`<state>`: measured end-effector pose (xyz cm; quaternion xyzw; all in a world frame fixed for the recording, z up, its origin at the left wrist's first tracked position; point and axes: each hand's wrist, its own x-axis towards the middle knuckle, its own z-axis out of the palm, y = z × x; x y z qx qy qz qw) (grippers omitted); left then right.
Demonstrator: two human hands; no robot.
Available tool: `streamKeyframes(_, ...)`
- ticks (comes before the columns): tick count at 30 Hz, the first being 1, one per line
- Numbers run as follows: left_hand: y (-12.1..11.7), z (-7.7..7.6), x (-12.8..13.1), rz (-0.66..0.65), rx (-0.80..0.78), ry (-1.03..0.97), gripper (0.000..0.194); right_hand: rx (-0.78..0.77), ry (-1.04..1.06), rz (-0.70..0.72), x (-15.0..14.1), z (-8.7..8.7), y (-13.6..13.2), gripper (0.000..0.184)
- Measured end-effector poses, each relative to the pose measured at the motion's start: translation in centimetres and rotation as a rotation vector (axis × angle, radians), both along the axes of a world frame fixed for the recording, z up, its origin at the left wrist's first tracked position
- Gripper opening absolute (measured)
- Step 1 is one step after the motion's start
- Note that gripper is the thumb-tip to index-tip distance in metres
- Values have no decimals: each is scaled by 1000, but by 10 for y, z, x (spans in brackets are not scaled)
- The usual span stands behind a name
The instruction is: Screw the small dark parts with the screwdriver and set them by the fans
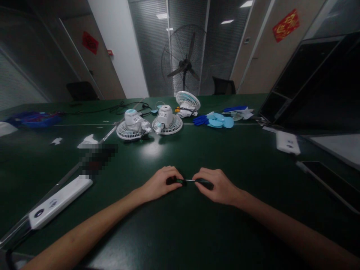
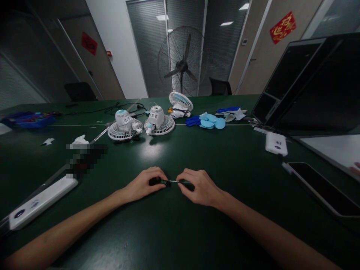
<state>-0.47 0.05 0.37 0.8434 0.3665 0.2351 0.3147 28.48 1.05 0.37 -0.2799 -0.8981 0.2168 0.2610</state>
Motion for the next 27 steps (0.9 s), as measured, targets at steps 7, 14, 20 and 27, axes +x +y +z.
streamKeyframes(7,2,-1,-1,-5,11,2,18,10,-22,41,-2,1,0,17)
streamKeyframes(14,2,-2,-1,-15,26,-8,17,26,-43,40,-3,1,-2,19)
streamKeyframes(20,3,-3,-1,-17,44,17,18,17,-38,64,-3,2,-1,19)
streamKeyframes(27,2,-3,1,-48,70,22,18,100,-112,64,-6,1,-2,21)
